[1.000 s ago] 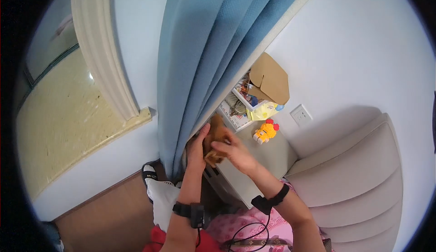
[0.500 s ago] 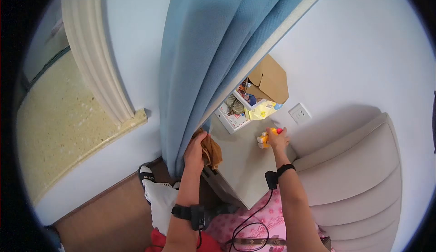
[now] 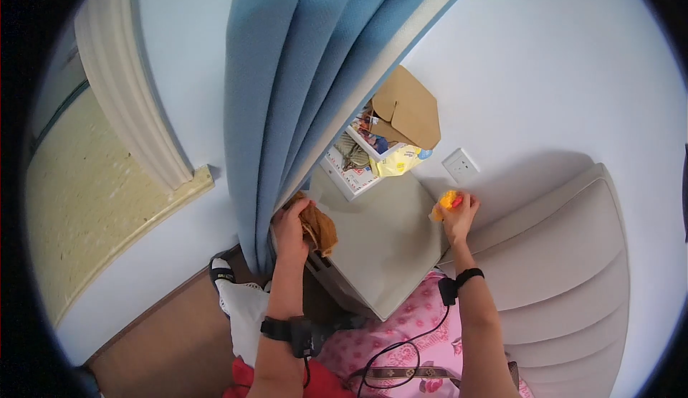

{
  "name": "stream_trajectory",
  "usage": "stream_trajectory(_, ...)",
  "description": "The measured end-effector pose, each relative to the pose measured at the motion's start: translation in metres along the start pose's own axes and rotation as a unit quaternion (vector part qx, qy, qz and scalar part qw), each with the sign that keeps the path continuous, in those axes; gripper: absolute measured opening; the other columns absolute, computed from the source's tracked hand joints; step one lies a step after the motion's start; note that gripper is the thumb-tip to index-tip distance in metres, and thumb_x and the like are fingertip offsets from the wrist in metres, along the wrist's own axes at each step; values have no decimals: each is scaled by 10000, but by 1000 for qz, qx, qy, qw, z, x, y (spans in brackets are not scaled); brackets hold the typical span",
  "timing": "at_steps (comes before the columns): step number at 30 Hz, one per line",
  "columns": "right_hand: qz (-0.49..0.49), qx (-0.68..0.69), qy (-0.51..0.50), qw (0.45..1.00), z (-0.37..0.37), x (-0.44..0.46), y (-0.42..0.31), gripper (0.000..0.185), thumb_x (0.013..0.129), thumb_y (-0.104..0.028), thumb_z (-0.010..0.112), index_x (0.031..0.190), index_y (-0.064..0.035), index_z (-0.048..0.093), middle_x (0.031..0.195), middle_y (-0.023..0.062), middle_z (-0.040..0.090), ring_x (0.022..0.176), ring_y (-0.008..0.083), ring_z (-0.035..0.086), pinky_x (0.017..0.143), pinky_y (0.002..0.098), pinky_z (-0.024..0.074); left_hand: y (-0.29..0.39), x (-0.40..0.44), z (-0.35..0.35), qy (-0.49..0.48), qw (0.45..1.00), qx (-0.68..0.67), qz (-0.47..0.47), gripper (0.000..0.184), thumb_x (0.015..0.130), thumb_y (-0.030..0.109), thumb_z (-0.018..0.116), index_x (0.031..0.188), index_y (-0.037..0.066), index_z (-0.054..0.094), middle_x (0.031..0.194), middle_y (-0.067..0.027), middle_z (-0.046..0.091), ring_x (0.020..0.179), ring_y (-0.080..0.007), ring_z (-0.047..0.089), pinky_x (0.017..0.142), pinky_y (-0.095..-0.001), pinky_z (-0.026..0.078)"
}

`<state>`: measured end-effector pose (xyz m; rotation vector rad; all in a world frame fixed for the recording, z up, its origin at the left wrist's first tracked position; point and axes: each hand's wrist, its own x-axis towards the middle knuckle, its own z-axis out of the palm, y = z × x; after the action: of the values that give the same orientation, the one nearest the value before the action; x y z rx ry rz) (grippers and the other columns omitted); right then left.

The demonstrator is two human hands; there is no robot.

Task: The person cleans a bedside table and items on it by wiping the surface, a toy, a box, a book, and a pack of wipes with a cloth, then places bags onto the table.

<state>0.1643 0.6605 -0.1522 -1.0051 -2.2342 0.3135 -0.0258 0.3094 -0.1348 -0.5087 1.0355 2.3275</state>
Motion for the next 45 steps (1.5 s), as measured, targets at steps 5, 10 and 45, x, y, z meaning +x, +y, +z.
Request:
stream_trajectory(5, 30, 23, -6, 999, -15, -21, 15, 658, 598, -75, 867, 1174, -94, 549, 1349, 190, 356, 1207, 364, 437, 1047, 430, 389, -4, -3, 4, -18, 999, -2, 38, 276, 806, 74, 688, 1046, 26, 559, 924, -89, 651, 866, -214, 638, 767, -358, 515)
stream_trajectory(10, -4, -97, -49, 994, -23, -31, 20, 578, 647, -27, 805, 1140, -72, 506, 1295, 223, 398, 1204, 407, 433, 1034, 452, 394, -6, -2, 4, -5, 999, 2, 42, 288, 801, 50, 681, 1051, 21, 542, 931, -98, 636, 842, -216, 645, 759, -351, 519)
stream_trajectory(45, -41, -225, -373, 899, -58, 26, 5, 725, 603, -115, 849, 1229, -165, 488, 1307, 159, 451, 1173, 406, 546, 967, 458, 495, -7, -5, 7, -8, 998, 1, 64, 285, 807, 47, 670, 1062, 29, 545, 917, -86, 637, 858, -207, 632, 777, -356, 516)
